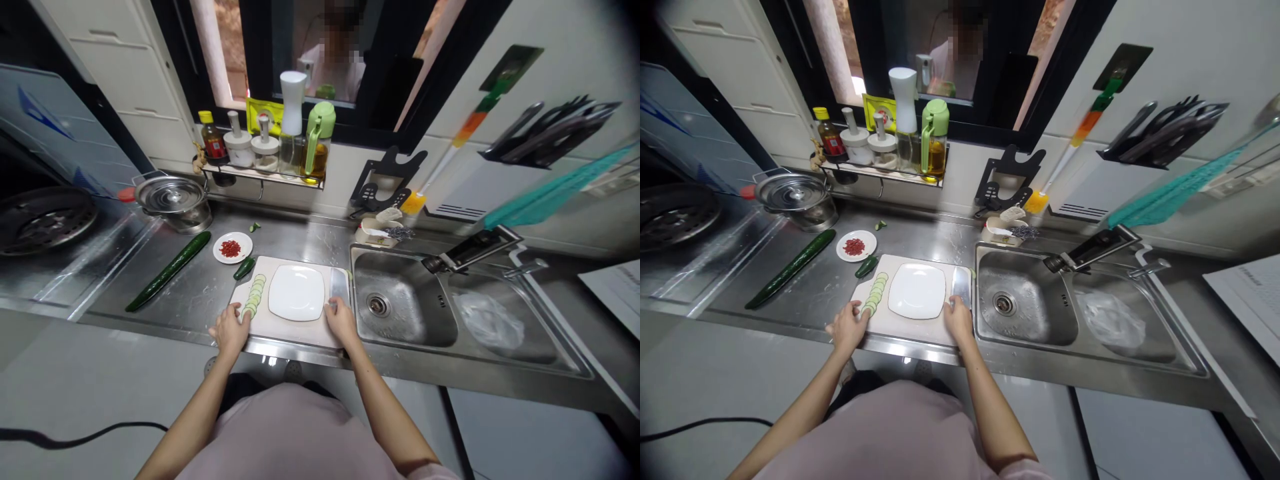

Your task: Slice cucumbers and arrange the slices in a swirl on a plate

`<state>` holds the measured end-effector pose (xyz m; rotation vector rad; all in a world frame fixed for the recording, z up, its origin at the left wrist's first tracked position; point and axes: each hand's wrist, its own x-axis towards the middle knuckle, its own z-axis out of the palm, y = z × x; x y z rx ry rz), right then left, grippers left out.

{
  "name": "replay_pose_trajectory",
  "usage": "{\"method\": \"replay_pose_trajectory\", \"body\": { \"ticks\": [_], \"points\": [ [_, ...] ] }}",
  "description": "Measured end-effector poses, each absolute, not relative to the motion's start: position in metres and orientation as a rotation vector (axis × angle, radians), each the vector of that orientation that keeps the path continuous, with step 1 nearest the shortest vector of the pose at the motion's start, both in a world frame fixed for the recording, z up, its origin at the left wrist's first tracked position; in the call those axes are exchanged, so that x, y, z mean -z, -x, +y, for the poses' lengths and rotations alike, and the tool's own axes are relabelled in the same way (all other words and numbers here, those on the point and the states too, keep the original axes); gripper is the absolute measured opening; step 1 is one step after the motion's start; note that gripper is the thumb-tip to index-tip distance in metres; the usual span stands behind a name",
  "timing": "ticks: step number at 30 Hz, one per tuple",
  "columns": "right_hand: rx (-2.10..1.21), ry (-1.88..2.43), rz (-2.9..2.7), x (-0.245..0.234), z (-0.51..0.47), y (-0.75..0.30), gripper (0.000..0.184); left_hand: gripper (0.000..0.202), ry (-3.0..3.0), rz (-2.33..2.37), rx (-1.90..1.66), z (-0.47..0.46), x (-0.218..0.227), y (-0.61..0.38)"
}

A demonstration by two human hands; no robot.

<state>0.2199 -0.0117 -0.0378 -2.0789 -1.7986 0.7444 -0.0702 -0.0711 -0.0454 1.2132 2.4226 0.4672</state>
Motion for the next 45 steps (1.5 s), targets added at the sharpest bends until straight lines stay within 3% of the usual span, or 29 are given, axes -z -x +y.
{"method": "replay_pose_trajectory", "body": {
  "ticks": [13,18,24,32,40,45],
  "points": [
    [-0.759,1.996,-1.727,0.024,-0.021,-0.212,0.027,0.022,-1.278,2.403,-0.325,-0.070,0.031,0.072],
    [-0.742,1.993,-1.709,0.010,-0.020,-0.194,0.025,0.025,-1.178,2.300,-0.541,-0.069,0.027,0.071],
    [-0.837,1.781,-1.752,-0.023,-0.015,-0.166,0.020,0.045,-0.981,1.696,-1.030,-0.045,0.004,0.051],
    [-1.191,1.254,-1.719,-0.046,-0.004,-0.131,0.023,0.039,-1.105,1.344,-1.145,-0.023,-0.047,0.038],
    [-1.205,1.215,-1.581,-0.061,-0.001,-0.122,0.013,0.035,-1.143,1.287,-1.118,-0.020,-0.055,0.038],
    [-1.398,1.241,-1.452,-0.069,-0.001,-0.121,0.012,0.030,-1.275,1.330,-1.097,-0.017,-0.057,0.039]
  ]
}}
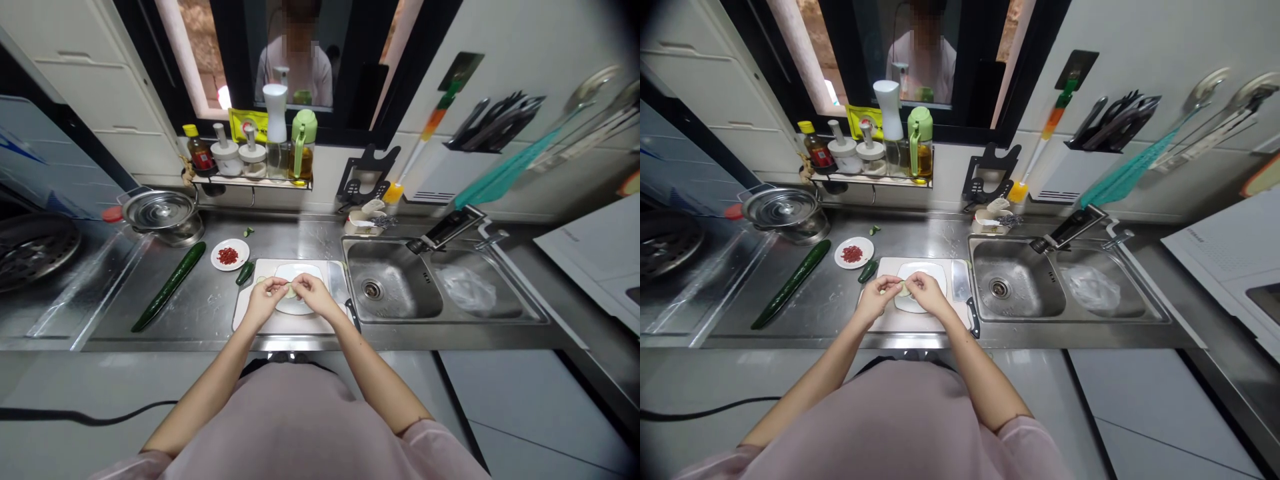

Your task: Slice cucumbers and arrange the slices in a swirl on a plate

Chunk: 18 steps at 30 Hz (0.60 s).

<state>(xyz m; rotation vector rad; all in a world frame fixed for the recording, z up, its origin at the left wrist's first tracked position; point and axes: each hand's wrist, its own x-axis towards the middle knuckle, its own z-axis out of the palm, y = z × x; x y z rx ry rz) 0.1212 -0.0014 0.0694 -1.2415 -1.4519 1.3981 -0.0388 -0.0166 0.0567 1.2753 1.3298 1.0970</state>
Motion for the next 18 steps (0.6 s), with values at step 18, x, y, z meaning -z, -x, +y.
{"method": "replay_pose_trajectory", "body": {
  "ticks": [18],
  "points": [
    [-1.884,1.400,-0.949,-0.082,0.008,-0.121,0.009,0.020,-2.010,1.699,-0.989,-0.022,-0.065,0.029]
  ]
}}
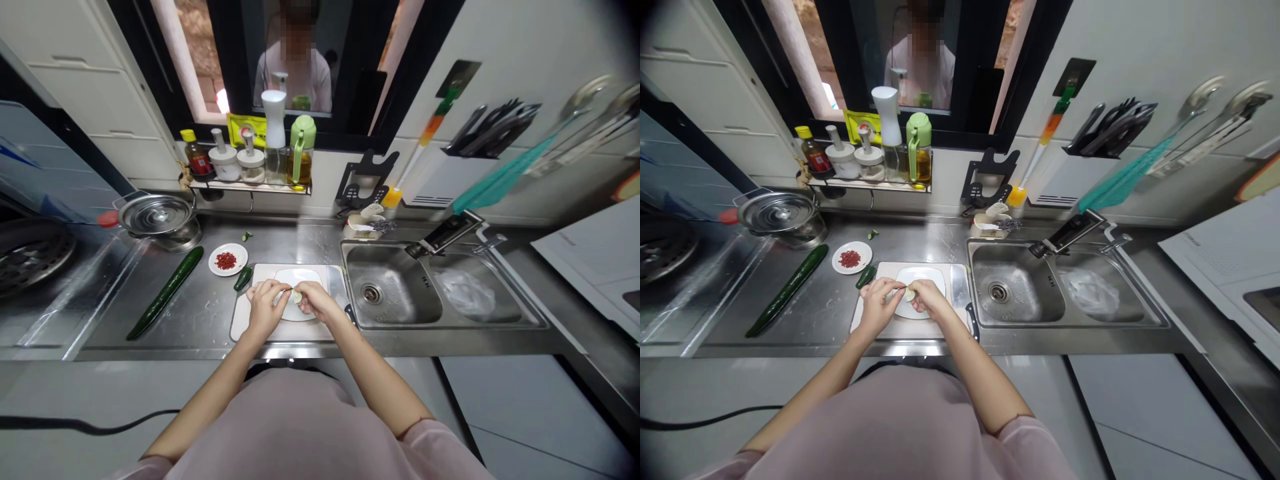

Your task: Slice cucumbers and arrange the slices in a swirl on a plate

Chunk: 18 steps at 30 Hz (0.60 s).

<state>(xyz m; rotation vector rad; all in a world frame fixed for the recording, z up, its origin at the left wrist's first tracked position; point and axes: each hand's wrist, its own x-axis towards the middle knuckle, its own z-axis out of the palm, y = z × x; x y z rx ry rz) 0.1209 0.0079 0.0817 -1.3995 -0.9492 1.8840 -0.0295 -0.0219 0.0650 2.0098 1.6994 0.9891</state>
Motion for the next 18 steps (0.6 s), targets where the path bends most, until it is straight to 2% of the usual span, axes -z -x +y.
{"method": "replay_pose_trajectory", "body": {
  "ticks": [6,12,18],
  "points": [
    [-1.827,1.432,-1.038,-0.066,0.010,-0.124,0.014,0.020,-1.804,1.715,-0.980,-0.021,-0.056,0.024],
    [-1.680,1.464,-1.248,-0.045,0.010,-0.134,0.008,0.037,-1.159,1.381,-1.017,-0.013,-0.035,0.014],
    [-1.645,1.460,-1.416,-0.029,0.015,-0.146,0.009,0.040,-0.928,1.333,-0.953,0.001,-0.013,0.007]
  ]
}}
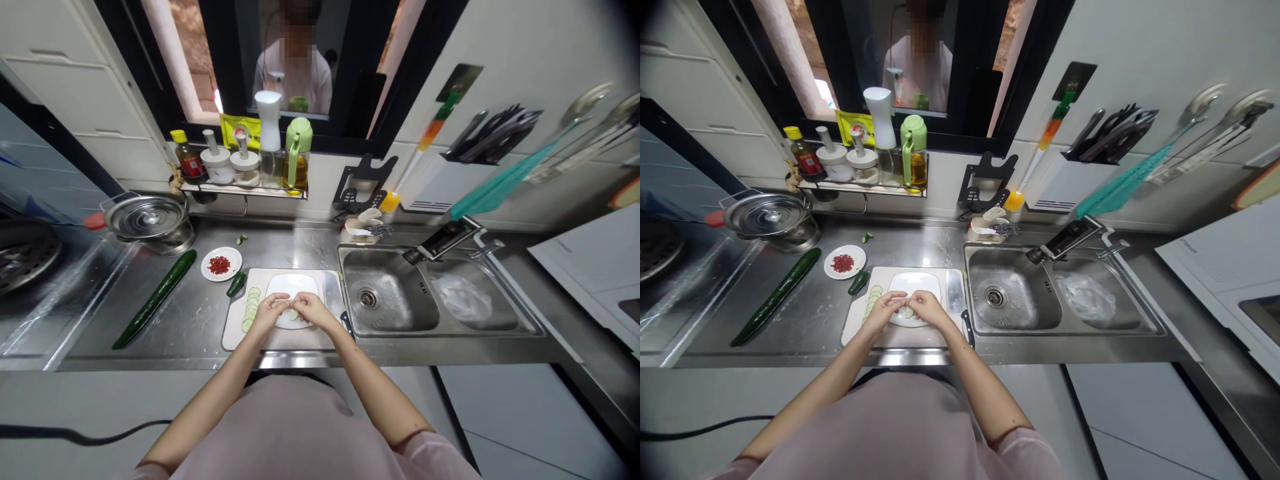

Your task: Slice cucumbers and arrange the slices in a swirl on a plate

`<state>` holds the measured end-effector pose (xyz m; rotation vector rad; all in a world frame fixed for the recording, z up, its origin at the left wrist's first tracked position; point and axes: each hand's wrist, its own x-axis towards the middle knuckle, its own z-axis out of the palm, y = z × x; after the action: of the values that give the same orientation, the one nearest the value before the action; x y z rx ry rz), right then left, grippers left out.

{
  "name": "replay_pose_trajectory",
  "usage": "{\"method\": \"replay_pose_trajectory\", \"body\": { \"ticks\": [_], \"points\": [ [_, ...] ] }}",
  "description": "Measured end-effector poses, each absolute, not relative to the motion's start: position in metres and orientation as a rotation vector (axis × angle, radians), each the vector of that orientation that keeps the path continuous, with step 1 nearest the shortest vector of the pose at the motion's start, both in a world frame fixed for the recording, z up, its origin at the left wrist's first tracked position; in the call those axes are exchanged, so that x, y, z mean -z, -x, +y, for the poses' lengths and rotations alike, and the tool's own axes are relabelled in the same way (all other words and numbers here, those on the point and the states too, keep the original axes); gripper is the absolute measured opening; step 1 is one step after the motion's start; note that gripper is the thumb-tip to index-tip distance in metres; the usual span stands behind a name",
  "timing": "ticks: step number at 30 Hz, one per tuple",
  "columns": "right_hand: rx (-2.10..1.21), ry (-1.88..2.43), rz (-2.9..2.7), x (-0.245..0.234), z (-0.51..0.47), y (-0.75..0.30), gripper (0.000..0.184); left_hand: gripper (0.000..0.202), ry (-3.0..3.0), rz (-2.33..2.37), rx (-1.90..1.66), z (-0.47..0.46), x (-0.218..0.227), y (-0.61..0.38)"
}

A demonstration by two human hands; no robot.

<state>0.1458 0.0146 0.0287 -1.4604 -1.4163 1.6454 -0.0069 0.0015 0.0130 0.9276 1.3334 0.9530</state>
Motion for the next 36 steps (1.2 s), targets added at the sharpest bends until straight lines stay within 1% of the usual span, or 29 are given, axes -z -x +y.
{"method": "replay_pose_trajectory", "body": {
  "ticks": [7,11,15,17,20,24,36],
  "points": [
    [-1.622,1.527,-1.451,0.003,0.044,-0.154,0.014,0.051,-0.905,1.340,-0.919,0.035,0.016,0.000],
    [-1.497,1.639,-1.597,0.019,0.066,-0.154,0.017,0.056,-1.020,1.426,-0.825,0.059,0.031,-0.003],
    [-1.169,1.828,-1.915,0.026,0.084,-0.153,0.018,0.052,-1.282,1.607,-0.718,0.080,0.040,-0.005],
    [-1.082,1.868,-1.995,0.028,0.090,-0.152,0.016,0.049,-1.432,1.675,-0.645,0.088,0.041,-0.006],
    [-1.044,1.909,-2.031,0.028,0.097,-0.149,0.013,0.048,-1.612,1.723,-0.537,0.096,0.039,-0.007],
    [-0.982,2.005,-2.064,0.027,0.102,-0.144,0.015,0.047,-1.758,1.746,-0.422,0.099,0.035,-0.008],
    [-0.843,2.186,-2.159,0.023,0.100,-0.138,0.023,0.038,-1.947,1.770,-0.265,0.099,0.037,-0.008]
  ]
}}
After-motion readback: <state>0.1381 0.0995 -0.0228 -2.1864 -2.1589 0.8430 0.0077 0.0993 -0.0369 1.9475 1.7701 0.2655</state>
